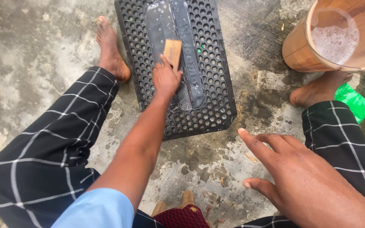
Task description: Scrubbing a black rubber doormat with a brush and soapy water on a patio.
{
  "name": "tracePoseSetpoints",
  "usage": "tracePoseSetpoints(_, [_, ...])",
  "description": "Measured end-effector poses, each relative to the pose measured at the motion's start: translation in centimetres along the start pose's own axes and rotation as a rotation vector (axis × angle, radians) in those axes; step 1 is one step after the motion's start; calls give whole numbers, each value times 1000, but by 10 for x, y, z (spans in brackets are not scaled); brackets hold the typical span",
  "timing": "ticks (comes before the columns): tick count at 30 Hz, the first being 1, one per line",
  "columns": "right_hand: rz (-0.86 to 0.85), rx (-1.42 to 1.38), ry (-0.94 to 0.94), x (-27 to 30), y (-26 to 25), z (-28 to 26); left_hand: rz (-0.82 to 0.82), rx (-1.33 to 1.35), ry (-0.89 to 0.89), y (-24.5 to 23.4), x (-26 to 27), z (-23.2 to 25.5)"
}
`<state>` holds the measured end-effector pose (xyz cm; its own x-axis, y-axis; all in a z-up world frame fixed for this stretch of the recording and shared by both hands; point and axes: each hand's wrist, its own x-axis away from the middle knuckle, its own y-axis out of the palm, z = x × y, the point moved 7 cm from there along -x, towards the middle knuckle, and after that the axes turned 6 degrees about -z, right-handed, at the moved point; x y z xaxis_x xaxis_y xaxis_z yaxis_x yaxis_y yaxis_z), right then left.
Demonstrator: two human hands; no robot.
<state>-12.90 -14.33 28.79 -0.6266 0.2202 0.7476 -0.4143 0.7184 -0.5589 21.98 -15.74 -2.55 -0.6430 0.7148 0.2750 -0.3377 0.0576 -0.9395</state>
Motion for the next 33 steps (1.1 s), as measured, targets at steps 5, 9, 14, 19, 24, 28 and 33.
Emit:
tracePoseSetpoints(5, [82, -24, -46, 6, -4, -2, 23, 52, 119, 21, 110, -3])
tracePoseSetpoints(9, [225, -47, -109, 11, -4, -3, -104, 37, 149, 31, 204, -12])
tracePoseSetpoints(14, [222, -48, -129, 12, -4, -8, -365, -112, 140, 42, 222, -41])
tracePoseSetpoints(19, [106, -19, -66, 6, -6, -5, -123, -125, 192, 25, 149, -71])
tracePoseSetpoints(24, [73, -3, -88, -1, 5, 1, -62, -82, 1, -9, 45, -105])
tracePoseSetpoints(28, [-8, 24, -19, -6, 2, -1, 1, -61, -76, -16, 31, -108])
tracePoseSetpoints(33, [83, -7, -24, -1, -4, -5, -15, -25, 32, -2, 90, -70])
